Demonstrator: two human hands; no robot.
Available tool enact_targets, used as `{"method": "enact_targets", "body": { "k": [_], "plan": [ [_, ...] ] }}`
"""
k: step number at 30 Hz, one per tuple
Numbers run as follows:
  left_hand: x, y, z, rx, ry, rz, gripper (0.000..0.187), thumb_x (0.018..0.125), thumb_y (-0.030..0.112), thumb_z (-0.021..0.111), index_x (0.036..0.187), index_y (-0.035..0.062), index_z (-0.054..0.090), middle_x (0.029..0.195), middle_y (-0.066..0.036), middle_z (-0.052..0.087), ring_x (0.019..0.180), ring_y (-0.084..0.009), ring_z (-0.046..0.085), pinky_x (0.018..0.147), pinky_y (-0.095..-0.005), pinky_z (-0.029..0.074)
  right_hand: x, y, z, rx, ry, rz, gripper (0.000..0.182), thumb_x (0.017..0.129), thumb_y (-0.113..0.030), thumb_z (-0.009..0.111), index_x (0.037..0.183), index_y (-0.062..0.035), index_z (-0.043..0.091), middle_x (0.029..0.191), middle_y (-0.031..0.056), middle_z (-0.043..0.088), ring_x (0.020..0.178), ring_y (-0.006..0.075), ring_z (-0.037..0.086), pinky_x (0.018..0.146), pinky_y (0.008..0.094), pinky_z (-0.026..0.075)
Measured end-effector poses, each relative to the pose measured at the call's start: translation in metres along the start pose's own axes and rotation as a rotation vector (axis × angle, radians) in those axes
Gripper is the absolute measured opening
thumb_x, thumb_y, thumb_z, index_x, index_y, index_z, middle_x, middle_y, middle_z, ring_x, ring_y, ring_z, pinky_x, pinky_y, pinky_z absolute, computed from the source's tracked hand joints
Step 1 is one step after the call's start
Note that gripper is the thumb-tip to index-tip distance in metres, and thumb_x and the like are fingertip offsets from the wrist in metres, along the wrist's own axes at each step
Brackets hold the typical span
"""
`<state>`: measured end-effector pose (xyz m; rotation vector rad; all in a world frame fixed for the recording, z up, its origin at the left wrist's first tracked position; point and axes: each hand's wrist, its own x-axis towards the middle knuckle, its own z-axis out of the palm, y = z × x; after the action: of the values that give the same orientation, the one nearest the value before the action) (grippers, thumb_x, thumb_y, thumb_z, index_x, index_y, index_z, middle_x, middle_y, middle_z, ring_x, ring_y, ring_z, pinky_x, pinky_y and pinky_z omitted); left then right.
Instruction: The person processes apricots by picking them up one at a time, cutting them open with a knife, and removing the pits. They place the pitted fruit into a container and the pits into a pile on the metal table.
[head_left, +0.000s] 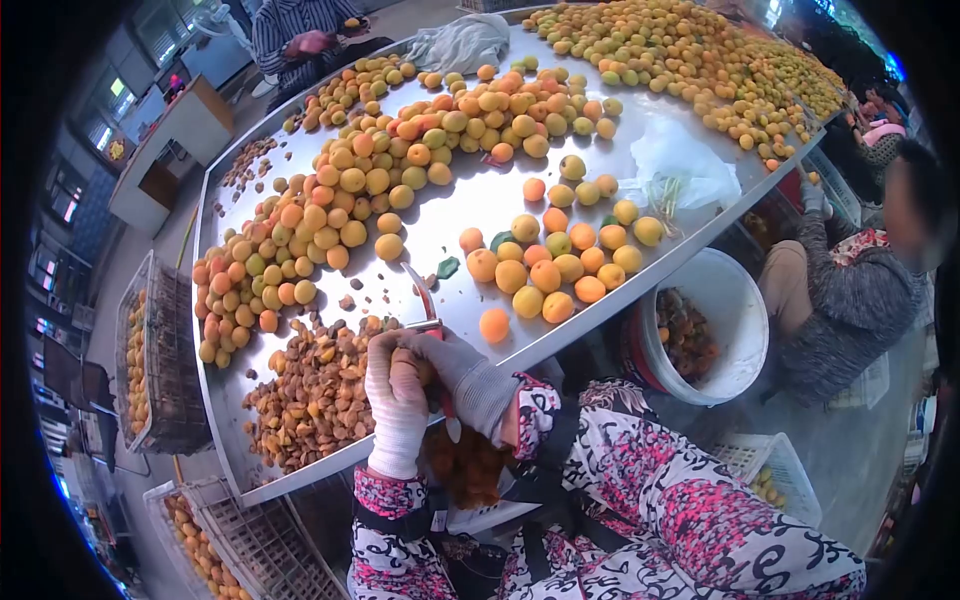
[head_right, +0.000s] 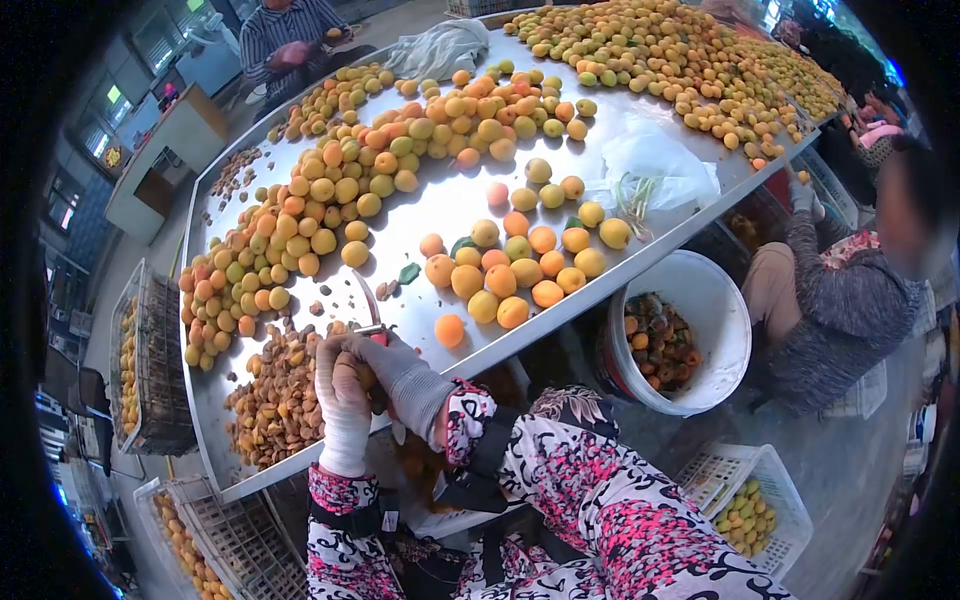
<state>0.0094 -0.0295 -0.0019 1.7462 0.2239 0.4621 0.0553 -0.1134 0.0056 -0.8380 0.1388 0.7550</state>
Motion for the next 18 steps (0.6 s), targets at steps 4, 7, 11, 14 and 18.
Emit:
{"method": "enact_targets", "body": {
  "k": [4,7,11,14,18],
  "plan": [
    [0.001,-0.004,0.004,-0.166,0.041,-0.138,0.02,0.087,0.014,0.04,0.095,0.0016,0.054,0.084,-0.005,0.057,0.078,-0.0118,0.05,0.075,-0.0252,0.043,-0.006,0.007,-0.005,-0.094,0.102,-0.024,0.028,0.084,-0.025,0.056,0.104,-0.0065,0.056,0.082,0.0038,0.059,0.07,0.011,0.056,0.058,0.0239,0.047],
    [0.003,-0.014,0.007,-0.293,0.081,-0.176,0.02,0.087,0.015,0.041,0.092,0.0009,0.054,0.084,-0.005,0.057,0.08,-0.0114,0.05,0.077,-0.0238,0.041,0.001,0.023,-0.008,-0.064,0.157,-0.098,0.029,0.08,-0.022,0.057,0.104,-0.0052,0.055,0.087,0.0057,0.059,0.077,0.0119,0.056,0.067,0.0245,0.047],
    [0.008,-0.013,0.002,-0.466,0.179,-0.316,0.026,0.088,0.02,0.04,0.094,0.0003,0.056,0.086,-0.006,0.058,0.083,-0.0141,0.054,0.078,-0.026,0.044,-0.003,0.034,0.004,-0.271,0.242,-0.302,0.033,0.075,-0.019,0.06,0.105,-0.0045,0.054,0.087,0.0068,0.059,0.079,0.0135,0.056,0.071,0.0252,0.046],
    [0.015,-0.027,-0.006,-0.9,0.308,-0.617,0.031,0.089,0.026,0.04,0.097,-0.0006,0.054,0.089,-0.009,0.059,0.084,-0.0194,0.057,0.077,-0.0303,0.048,-0.008,0.034,0.008,-0.523,0.195,-0.443,0.034,0.074,-0.016,0.062,0.105,-0.0038,0.054,0.089,0.0066,0.058,0.081,0.0135,0.056,0.074,0.0254,0.046],
    [0.03,-0.029,-0.02,-1.061,0.29,-0.546,0.033,0.089,0.026,0.037,0.099,-0.0013,0.053,0.092,-0.012,0.059,0.084,-0.0226,0.059,0.076,-0.032,0.048,0.006,0.01,-0.004,0.008,-0.134,-0.039,0.025,0.074,-0.015,0.062,0.095,-0.0039,0.055,0.078,0.0039,0.058,0.071,0.0119,0.057,0.065,0.0222,0.046]
  ]
}}
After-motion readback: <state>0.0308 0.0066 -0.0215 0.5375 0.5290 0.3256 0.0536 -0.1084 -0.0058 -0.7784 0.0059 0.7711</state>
